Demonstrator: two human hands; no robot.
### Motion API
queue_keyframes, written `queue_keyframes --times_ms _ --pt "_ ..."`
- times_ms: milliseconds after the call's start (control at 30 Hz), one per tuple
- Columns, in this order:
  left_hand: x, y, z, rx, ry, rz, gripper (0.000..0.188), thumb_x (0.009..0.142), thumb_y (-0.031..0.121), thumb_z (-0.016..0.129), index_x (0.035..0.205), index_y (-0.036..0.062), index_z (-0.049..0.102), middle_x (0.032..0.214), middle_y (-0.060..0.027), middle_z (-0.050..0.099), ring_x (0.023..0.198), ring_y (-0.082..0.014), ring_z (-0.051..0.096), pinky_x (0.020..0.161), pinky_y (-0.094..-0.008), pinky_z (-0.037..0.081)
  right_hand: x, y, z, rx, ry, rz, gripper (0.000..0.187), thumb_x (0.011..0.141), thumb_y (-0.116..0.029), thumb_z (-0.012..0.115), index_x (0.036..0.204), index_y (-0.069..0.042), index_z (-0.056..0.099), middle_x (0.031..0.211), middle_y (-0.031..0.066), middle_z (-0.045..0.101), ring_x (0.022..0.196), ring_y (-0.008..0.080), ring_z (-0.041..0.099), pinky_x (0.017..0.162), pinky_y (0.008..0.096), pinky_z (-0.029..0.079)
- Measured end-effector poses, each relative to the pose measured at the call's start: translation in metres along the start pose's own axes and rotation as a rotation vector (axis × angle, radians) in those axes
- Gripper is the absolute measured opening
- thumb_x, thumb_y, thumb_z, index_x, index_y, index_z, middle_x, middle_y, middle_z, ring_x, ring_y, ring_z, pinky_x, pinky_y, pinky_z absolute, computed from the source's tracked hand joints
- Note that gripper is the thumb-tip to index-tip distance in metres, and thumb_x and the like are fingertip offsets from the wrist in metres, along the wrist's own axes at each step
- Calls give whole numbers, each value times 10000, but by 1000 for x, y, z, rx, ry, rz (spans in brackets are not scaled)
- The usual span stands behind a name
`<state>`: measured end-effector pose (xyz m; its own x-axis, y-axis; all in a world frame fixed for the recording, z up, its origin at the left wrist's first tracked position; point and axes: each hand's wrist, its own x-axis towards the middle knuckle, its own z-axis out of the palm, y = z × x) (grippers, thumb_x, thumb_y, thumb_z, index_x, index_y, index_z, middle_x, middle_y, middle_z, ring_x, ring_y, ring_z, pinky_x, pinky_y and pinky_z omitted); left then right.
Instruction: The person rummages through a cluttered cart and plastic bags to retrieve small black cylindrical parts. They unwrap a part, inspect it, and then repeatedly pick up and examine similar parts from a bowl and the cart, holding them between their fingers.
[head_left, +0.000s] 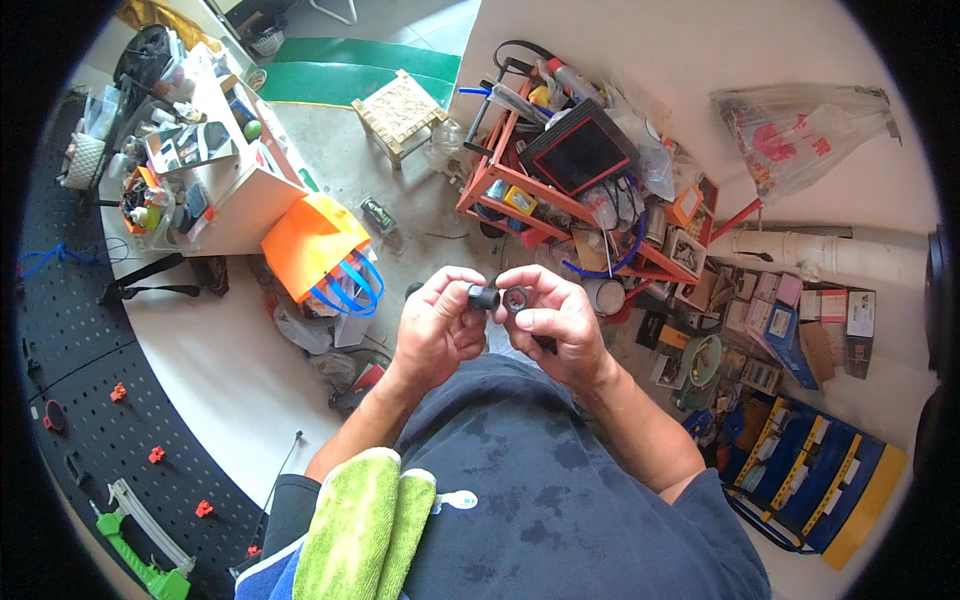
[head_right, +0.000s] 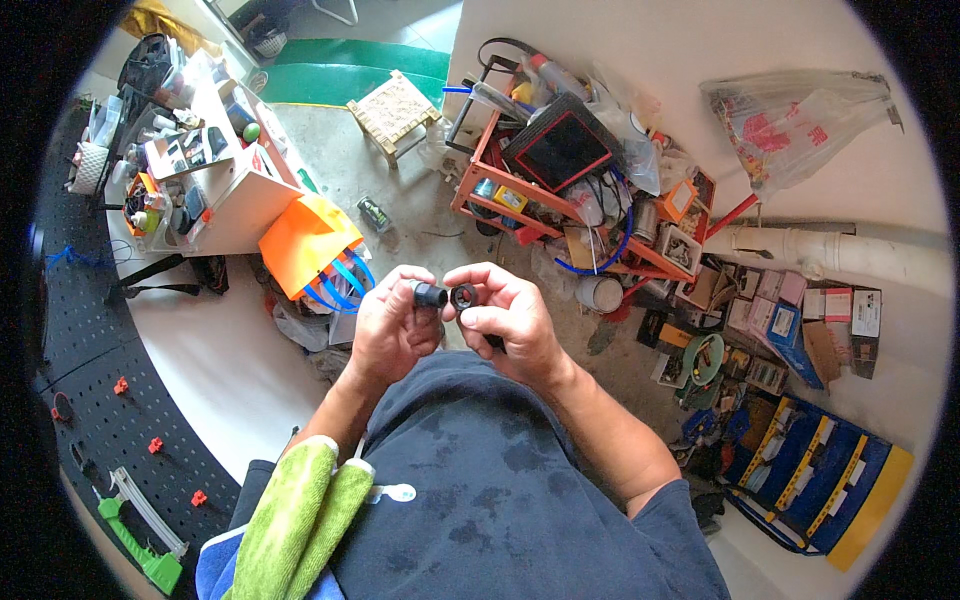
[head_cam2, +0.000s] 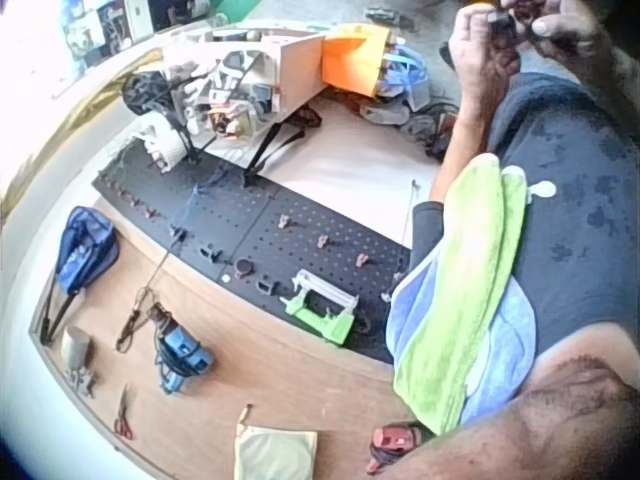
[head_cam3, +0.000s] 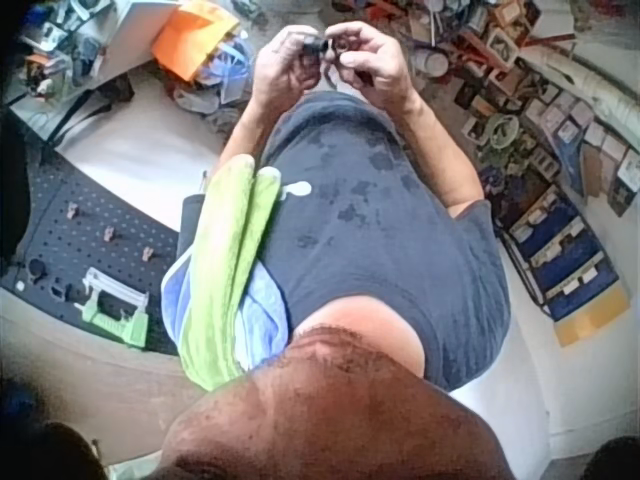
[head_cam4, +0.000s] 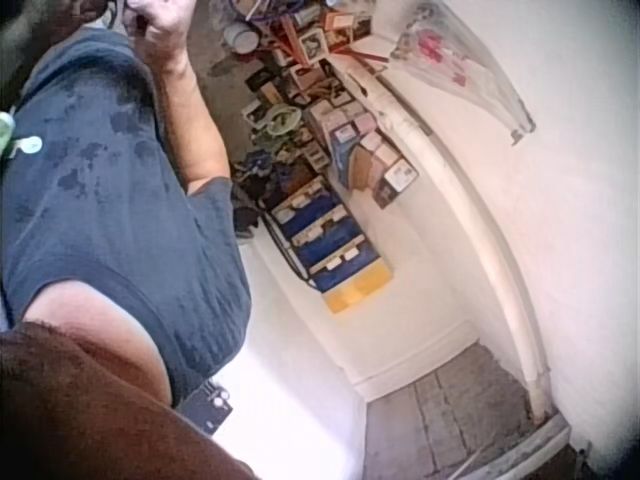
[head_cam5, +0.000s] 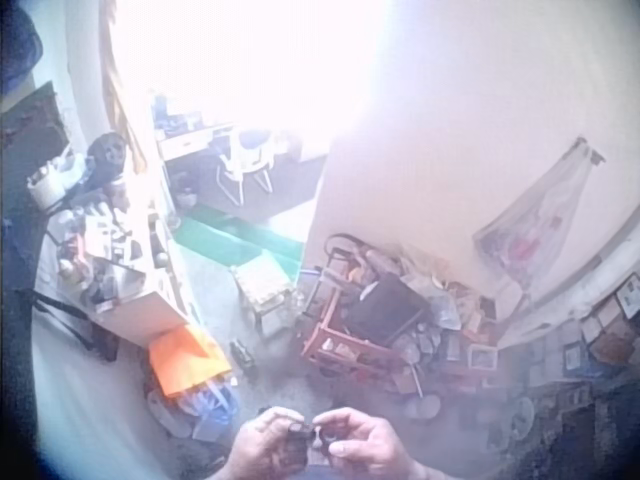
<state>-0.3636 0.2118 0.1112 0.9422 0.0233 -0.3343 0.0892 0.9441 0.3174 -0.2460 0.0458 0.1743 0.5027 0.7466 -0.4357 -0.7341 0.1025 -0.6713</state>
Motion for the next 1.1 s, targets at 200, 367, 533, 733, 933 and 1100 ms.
queue_keyframes --times_ms 200,367,533,733,933,1100 --pt "-5 3 11 892 119 321 449 908 21 864 1288 -3 627 1074 -63 729 1010 -122 707 899 -263 592 -2 8 -5 -95 46 -7 417 911 -42 720 1310 36 628 926 82 693 570 73 528 501 222 426" --pt "-12 4 19 872 130 344 435 887 52 892 1249 -9 658 1090 -46 728 1018 -101 692 875 -254 591 1 12 2 -78 69 33 394 912 -54 732 1286 34 640 890 57 671 572 73 537 498 226 422" --pt "-9 4 24 1032 156 285 398 889 36 887 1222 5 672 1075 -38 720 970 -90 687 838 -249 585 -4 14 -2 -74 99 18 398 907 -75 743 1281 32 655 884 58 672 568 69 533 487 226 410" --pt "-5 -12 17 387 180 156 274 1023 52 633 1286 51 557 804 -41 629 555 -61 470 479 -229 392 -11 18 -22 1 16 18 365 940 -63 693 1292 24 650 930 93 712 541 80 522 480 247 395" --pt "16 -36 16 289 52 3 268 965 116 634 1205 61 527 795 -110 625 557 -163 541 484 -308 491 -43 -6 -67 102 60 -42 321 926 -93 663 1224 24 636 944 128 720 522 75 514 497 244 415" --pt "56 -86 66 345 43 -159 297 984 153 664 1245 57 561 890 -121 656 635 -189 601 530 -338 543 -84 -44 -138 133 140 -102 314 930 -84 654 1221 28 628 932 122 700 533 78 517 526 231 428"
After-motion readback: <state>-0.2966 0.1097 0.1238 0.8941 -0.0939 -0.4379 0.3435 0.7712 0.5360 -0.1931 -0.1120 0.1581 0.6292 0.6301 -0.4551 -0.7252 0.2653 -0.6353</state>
